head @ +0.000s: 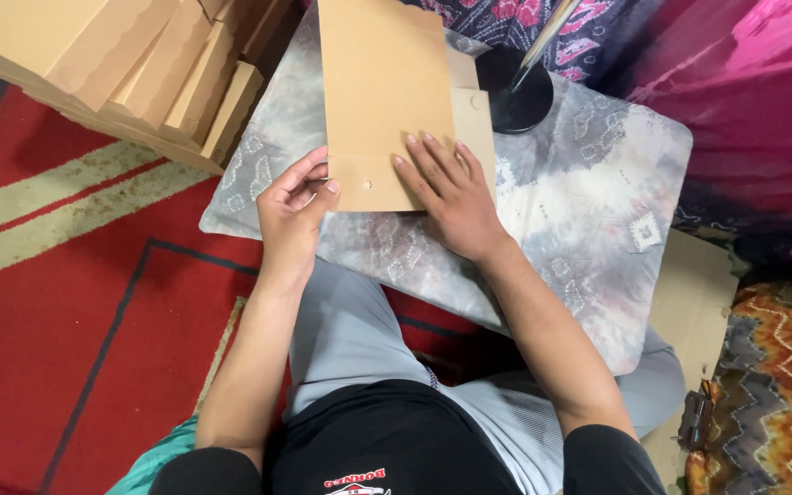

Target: Assembling a cardboard box by folding and tucking flaps.

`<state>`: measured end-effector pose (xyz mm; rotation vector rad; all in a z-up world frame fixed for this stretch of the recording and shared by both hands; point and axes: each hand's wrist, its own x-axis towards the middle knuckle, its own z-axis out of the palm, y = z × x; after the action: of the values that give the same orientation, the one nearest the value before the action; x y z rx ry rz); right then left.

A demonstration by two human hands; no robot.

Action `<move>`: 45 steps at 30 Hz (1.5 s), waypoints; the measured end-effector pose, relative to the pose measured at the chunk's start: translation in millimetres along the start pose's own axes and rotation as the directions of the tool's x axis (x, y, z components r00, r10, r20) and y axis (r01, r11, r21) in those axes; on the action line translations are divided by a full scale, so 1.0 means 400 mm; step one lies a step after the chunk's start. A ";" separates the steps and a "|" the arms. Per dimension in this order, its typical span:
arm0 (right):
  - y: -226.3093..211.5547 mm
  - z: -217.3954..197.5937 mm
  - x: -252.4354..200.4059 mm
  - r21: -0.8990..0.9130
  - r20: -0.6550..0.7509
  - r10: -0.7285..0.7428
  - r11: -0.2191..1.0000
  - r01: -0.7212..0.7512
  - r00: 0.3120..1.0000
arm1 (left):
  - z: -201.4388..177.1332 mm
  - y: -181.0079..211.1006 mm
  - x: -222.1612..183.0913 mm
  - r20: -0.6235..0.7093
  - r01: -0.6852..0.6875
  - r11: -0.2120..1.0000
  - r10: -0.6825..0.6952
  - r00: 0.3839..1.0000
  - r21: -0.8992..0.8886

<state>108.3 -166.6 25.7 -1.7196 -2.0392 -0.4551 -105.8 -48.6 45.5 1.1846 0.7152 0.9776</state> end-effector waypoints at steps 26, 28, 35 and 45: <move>0.087 -0.030 -0.045 -0.296 -0.132 0.230 0.919 -0.260 0.964 | 0.013 -0.092 0.036 0.155 -0.141 0.778 0.057 0.986 0.612; 0.092 -0.034 -0.051 -0.278 -0.163 0.231 0.922 -0.270 0.959 | 0.019 -0.085 0.032 0.163 -0.144 0.777 0.054 0.985 0.613; 0.097 -0.019 -0.051 -0.318 -0.009 0.247 0.918 -0.237 0.969 | 0.061 -0.103 -0.001 0.349 -0.431 0.399 0.263 0.899 0.810; 0.103 -0.053 -0.049 -0.202 0.398 0.247 0.963 -0.179 0.883 | 0.113 -0.117 0.039 0.476 -0.473 0.122 0.003 0.879 0.873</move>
<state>153.8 -186.7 32.3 -2.2769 -2.0997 -0.1871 -48.7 -57.2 12.0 2.7185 0.8719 0.3581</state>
